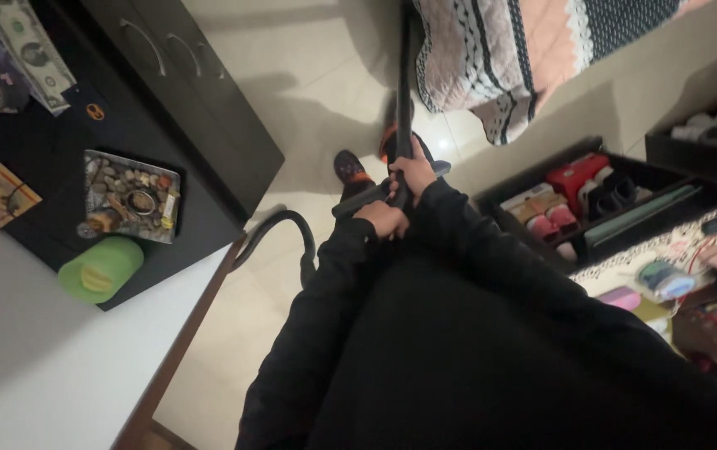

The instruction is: The person vacuums a bed cover using a vacuum cleaner attachment, attaches a floor nozzle to the vacuum tube, and vacuums the floor.

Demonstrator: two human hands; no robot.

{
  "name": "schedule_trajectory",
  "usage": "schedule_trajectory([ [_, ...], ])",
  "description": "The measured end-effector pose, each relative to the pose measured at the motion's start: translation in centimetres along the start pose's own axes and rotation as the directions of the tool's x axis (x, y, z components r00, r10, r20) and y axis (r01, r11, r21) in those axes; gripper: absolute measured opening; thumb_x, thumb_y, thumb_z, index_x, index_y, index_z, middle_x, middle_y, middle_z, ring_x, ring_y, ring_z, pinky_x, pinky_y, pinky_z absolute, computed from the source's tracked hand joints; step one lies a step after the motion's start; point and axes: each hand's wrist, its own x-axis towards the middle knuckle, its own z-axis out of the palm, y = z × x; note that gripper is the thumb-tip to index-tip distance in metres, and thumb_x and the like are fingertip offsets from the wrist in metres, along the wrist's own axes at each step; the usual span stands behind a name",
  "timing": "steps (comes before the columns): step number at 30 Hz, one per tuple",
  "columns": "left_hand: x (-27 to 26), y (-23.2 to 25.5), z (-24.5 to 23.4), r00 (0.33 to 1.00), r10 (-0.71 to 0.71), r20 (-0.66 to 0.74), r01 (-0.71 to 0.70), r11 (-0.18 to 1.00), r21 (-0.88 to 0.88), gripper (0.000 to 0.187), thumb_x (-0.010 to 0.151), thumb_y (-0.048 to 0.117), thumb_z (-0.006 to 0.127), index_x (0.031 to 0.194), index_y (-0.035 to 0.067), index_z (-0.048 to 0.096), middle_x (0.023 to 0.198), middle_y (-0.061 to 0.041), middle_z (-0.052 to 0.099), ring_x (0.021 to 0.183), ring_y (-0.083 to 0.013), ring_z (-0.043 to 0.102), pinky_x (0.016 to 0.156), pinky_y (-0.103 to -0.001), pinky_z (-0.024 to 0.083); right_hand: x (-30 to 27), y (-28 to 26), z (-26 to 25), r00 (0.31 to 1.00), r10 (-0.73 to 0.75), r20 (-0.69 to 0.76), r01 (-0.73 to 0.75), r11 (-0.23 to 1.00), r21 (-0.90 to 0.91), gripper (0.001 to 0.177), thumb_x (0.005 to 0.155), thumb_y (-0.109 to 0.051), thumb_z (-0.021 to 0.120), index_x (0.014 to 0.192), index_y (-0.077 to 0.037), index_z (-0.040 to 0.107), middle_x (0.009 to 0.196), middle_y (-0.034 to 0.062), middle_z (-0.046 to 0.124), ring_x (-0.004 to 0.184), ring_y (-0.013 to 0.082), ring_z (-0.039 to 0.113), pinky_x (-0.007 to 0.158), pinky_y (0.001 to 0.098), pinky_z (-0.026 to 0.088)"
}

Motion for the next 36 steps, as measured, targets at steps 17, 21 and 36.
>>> schedule_trajectory([
  [17, -5.2, -3.0, 12.9, 0.985, -0.170, -0.015, 0.166, 0.936, 0.309, 0.024, 0.062, 0.032, 0.073, 0.065, 0.008, 0.075, 0.069, -0.009, 0.074, 0.068, -0.0251, 0.072, 0.067, -0.035, 0.054, -10.4, 10.9, -7.2, 0.995, 0.095, -0.008, -0.091, 0.975, 0.204, 0.102, 0.085, 0.002, 0.057, 0.164, -0.031, 0.000, 0.067, 0.0127, 0.055, 0.048, 0.0234, 0.054, 0.044, 0.0432, 0.053],
  [21, -6.0, -2.8, 17.2, 0.975, -0.220, -0.037, 0.217, 0.900, 0.378, 0.028, 0.061, 0.032, 0.073, 0.072, 0.006, 0.076, 0.078, -0.013, 0.076, 0.078, -0.0311, 0.074, 0.072, -0.037, 0.055, -13.3, 12.8, -10.4, 0.992, 0.121, 0.031, -0.125, 0.944, 0.306, 0.102, 0.087, 0.001, 0.057, 0.165, -0.035, 0.003, 0.069, 0.0116, 0.055, 0.048, 0.0211, 0.053, 0.044, 0.0422, 0.051],
  [36, -1.9, 0.1, 22.9, 0.997, 0.047, -0.064, 0.013, 0.696, 0.718, 0.035, 0.063, 0.040, 0.071, 0.073, 0.007, 0.077, 0.082, -0.021, 0.073, 0.085, -0.0390, 0.072, 0.077, -0.046, 0.055, -12.1, 15.1, -17.3, 1.000, -0.008, 0.022, -0.006, 0.826, 0.563, 0.095, 0.087, -0.002, 0.057, 0.165, -0.036, 0.013, 0.065, 0.0078, 0.053, 0.045, 0.0167, 0.050, 0.041, 0.0368, 0.048],
])
